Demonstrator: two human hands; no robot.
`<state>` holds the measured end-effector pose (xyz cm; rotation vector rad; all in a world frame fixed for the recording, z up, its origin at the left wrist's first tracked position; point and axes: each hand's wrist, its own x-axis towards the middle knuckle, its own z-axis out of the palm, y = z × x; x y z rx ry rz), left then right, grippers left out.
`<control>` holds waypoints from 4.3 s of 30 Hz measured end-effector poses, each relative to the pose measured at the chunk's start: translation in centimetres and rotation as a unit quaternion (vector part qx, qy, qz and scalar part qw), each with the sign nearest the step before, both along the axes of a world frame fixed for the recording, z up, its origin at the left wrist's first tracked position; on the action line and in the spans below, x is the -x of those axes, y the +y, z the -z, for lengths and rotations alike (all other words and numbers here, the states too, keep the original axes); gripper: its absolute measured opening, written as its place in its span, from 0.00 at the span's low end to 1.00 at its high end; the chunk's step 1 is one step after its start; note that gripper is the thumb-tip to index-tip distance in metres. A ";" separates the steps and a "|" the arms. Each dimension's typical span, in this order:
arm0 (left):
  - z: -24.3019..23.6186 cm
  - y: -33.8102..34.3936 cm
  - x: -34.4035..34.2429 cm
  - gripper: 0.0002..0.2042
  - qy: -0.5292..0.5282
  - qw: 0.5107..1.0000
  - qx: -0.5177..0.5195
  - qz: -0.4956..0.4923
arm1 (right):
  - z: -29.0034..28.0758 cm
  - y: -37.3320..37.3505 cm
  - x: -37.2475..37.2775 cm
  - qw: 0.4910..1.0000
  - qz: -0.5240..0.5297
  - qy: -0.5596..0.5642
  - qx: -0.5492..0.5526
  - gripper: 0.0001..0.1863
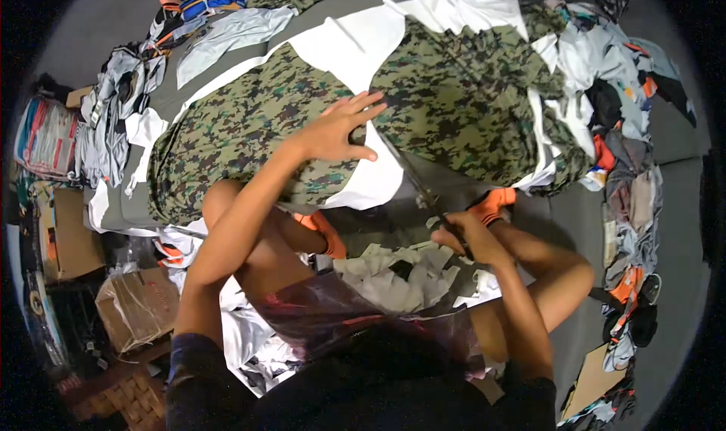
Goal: Cutting out specific shapes from a camouflage patterned fabric using scissors.
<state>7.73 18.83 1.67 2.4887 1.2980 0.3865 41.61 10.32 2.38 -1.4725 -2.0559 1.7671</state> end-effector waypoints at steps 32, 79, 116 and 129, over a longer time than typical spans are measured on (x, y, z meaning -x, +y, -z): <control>0.5 2.9 -0.2 0.44 0.028 0.995 -0.008 0.100 | -1.4 1.4 1.7 1.000 0.018 0.003 0.000 0.19; 0.4 1.5 -0.2 0.37 -0.016 0.996 -0.034 0.084 | -2.3 0.8 1.5 0.997 0.023 0.050 0.060 0.18; 0.4 1.9 -0.3 0.43 0.012 0.996 -0.017 0.082 | -2.4 0.3 1.6 0.998 0.033 0.044 0.040 0.21; -0.3 2.1 -0.5 0.44 0.019 0.996 0.011 0.084 | -1.5 0.8 0.3 0.994 0.040 0.074 0.070 0.25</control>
